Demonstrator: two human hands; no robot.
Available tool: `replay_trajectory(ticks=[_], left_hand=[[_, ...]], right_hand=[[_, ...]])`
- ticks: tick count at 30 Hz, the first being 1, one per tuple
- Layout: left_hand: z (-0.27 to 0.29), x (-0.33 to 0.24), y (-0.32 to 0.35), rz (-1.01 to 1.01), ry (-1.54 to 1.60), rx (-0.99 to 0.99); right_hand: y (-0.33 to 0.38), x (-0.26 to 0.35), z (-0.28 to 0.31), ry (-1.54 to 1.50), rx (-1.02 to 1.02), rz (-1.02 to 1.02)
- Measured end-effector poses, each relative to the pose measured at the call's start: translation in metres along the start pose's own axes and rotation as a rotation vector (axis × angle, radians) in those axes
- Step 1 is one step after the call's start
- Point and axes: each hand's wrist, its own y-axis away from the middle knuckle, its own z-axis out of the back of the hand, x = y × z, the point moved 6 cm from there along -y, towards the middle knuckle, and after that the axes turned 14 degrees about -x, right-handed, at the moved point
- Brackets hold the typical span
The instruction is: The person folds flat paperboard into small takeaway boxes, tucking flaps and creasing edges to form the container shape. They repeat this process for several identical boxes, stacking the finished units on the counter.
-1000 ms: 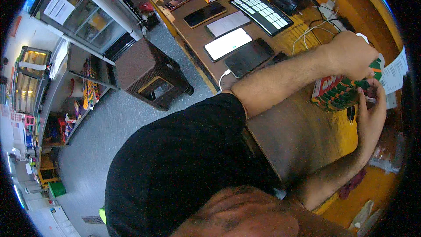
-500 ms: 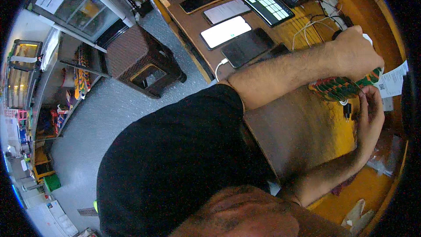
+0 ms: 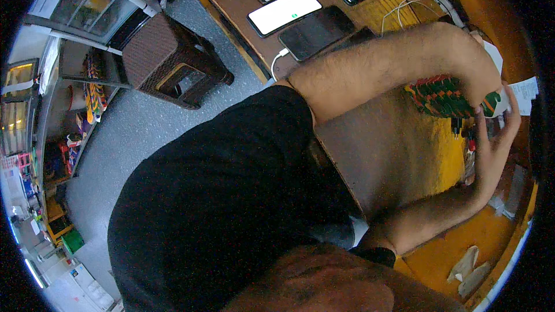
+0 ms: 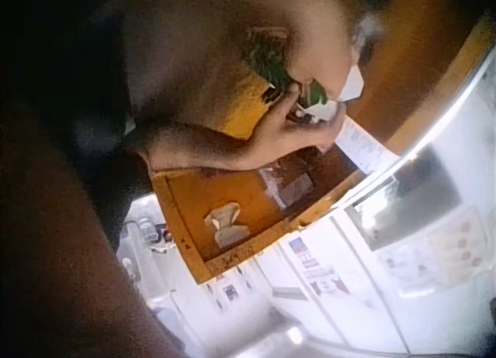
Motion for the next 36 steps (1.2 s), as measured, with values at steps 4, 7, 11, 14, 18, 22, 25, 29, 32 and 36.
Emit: replay_trajectory(ticks=[4, 7, 11, 14, 18, 22, 25, 29, 32, 36], left_hand=[[0.014, -0.002, 0.005, 0.025, 0.088, -0.104], [0.041, -0.004, 0.014, 0.071, 0.19, -0.255], [0.052, 0.017, 0.006, 0.093, 0.354, -0.402], [0.029, 0.02, 0.012, 0.216, 0.151, -0.256], [0.044, 0.017, 0.031, 0.306, 0.528, 0.045], [0.044, 0.013, 0.031, 0.478, 0.416, -0.049], [0.055, 0.011, 0.028, 0.401, 0.337, -0.08], [0.008, 0.081, 0.042, 0.357, 0.32, -0.027], [-0.007, 0.09, 0.038, 0.327, 0.377, 0.078], [-0.029, 0.077, 0.038, 0.306, 0.612, 0.222]], right_hand=[[0.001, -0.024, 0.002, 0.121, 0.111, 0.147], [0.001, -0.027, 0.003, 0.137, 0.047, 0.129], [0.005, -0.028, 0.0, -0.018, -0.015, -0.014], [0.006, -0.015, 0.011, 0.082, 0.001, -0.053], [-0.004, -0.103, 0.04, -0.405, -0.065, -0.242], [0.0, 0.013, 0.06, -0.099, -0.366, -0.054], [0.005, 0.036, 0.076, -0.076, -0.654, 0.058], [0.007, 0.056, 0.128, -0.295, -0.743, 0.227], [0.007, 0.036, 0.14, -0.12, -0.792, 0.436], [0.015, 0.049, 0.13, -0.327, -0.862, 0.172]])
